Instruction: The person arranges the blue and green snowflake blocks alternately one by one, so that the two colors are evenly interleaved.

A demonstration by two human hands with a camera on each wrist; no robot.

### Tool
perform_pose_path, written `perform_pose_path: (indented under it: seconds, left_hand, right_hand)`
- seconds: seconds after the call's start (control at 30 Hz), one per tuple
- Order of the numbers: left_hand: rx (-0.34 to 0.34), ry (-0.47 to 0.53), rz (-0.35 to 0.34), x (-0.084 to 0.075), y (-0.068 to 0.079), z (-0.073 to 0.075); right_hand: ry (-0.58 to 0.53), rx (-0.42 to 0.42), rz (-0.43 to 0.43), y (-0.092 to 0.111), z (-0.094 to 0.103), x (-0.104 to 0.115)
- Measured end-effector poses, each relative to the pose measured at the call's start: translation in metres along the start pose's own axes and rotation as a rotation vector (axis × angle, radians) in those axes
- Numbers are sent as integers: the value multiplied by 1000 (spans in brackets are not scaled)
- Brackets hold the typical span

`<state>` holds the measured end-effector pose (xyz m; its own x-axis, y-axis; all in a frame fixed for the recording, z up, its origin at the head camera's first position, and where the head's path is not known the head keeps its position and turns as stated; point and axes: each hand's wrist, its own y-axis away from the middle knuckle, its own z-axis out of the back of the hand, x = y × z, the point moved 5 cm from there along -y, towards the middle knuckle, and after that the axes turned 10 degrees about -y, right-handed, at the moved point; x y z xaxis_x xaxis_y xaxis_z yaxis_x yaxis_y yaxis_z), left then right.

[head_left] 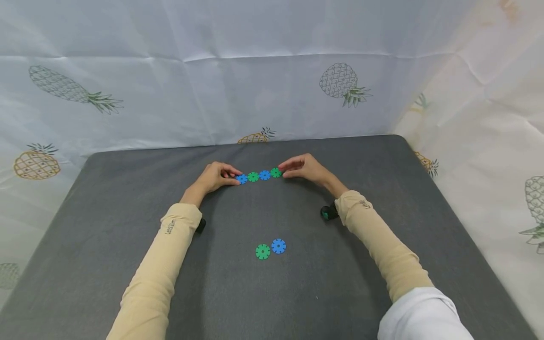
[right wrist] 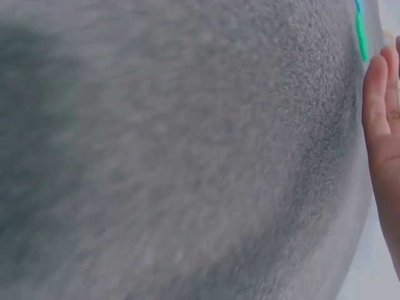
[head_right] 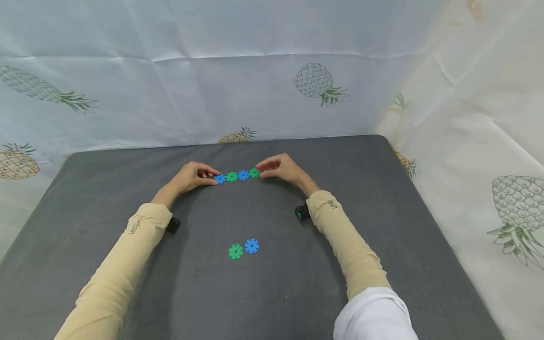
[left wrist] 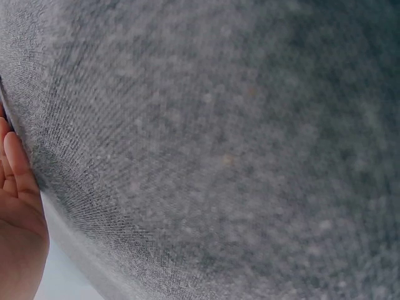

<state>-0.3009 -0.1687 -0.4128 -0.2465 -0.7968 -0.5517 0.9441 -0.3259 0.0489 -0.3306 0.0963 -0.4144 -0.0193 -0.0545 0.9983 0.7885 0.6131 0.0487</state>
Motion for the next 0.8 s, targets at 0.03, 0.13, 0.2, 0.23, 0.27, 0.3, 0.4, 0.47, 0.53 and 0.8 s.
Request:
perform_pose_path:
  seconds: [0.03,0.13,0.2,0.23,0.27,0.3,0.4,0.47,0.53,0.8]
  left_hand:
    - [-1,-3,-1,0,0,0]
    - [-1,-6,2,-1,-1,0]
    - [-3,-4,-1,-1,-1,0]
    - [-4,-3,0,-1,-1,0]
    - [-4,-2,1,-1,-1,0]
    - [-5,0,1,-1,-1,0]
    - [-6,-2,6,0,-1,0]
    - [-5,-3,9,0,-1,0]
    - [-6,-5,11,0,-1,0]
    - [0,-12,17,-1,-1,0]
  right_hand:
    - [1,17,-12,2,-1,0]
    - [5,67,-26,9,-5,1]
    - [5,98,-20,14,-9,2]
    - [0,114,-17,16,-11,2]
    - [-7,128,-15,18,-13,2]
    - [-13,142,-17,20,-16,2]
    - [-30,190,-20,25,-24,0]
    - [-38,225,-24,28,-31,0]
    - [-45,255,-26,31,-37,-1]
    - [-61,371,-47,39,-65,-3]
